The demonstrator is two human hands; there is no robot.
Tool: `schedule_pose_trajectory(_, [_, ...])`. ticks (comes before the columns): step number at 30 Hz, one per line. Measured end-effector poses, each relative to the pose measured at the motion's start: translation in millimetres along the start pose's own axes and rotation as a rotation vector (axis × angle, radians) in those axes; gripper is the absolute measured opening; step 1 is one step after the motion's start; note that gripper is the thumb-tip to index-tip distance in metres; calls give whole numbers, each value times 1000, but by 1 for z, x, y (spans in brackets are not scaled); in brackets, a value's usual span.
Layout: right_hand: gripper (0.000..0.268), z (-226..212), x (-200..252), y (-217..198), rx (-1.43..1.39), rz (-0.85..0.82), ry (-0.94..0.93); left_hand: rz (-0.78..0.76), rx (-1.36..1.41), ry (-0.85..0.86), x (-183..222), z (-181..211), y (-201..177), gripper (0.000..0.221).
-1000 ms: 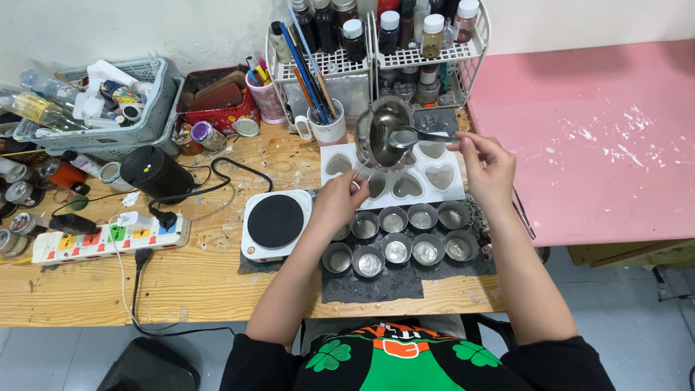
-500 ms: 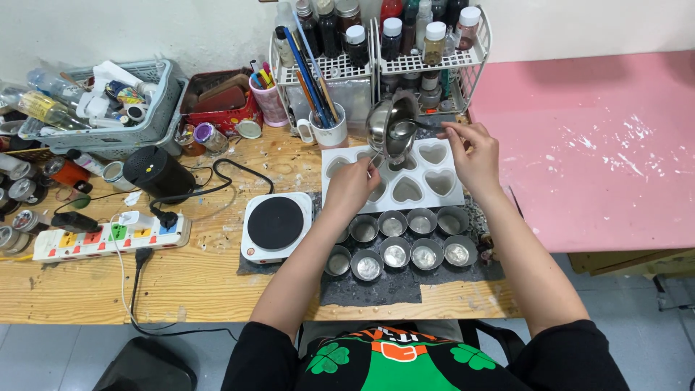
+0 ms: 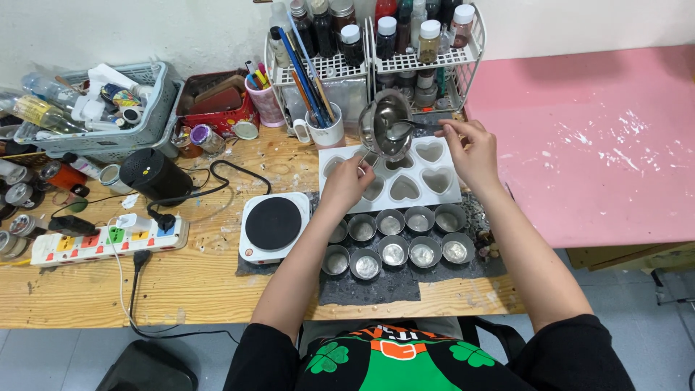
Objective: Pouring melted wax from a small pot into small metal tins using a spoon for candle production.
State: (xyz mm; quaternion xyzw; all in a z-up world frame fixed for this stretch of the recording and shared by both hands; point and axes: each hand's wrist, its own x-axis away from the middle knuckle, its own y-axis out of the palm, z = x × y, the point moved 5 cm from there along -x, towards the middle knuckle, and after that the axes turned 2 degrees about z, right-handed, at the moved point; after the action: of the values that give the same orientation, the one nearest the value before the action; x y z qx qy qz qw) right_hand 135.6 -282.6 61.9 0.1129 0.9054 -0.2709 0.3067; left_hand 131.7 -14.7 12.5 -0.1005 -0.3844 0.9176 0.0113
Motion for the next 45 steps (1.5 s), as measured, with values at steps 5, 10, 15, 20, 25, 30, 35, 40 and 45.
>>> schedule_pose_trajectory(5, [19, 8, -1, -8, -60, -6, 47, 18, 142, 30, -7, 4, 4, 22])
schedule_pose_trajectory(10, [20, 6, 4, -26, -76, 36, 130, 36, 154, 114, -13, 13, 19, 22])
schedule_pose_trajectory(15, [19, 9, 21, -45, -31, 49, 163, -94, 89, 54, -3, 27, 30, 20])
schedule_pose_trajectory(20, [19, 10, 36, -60, 31, 68, 175, -100, 20, 177, 14, 38, 37, 20])
schedule_pose_trajectory(25, [18, 18, 52, -68, 30, 82, 170, -98, -20, 260, 29, 48, 41, 18])
schedule_pose_trajectory(30, [17, 18, 61, -74, 101, 116, 138, -16, -157, 412, 35, 52, 48, 15])
schedule_pose_trajectory(35, [17, 12, 64, -76, 97, 112, 108, -24, -226, 420, 35, 55, 53, 16])
schedule_pose_trajectory(40, [17, 14, 66, -78, 97, 125, 103, -20, -300, 423, 35, 56, 56, 17])
schedule_pose_trajectory(45, [16, 17, 68, -78, 101, 140, 169, -16, -255, 452, 36, 55, 52, 17])
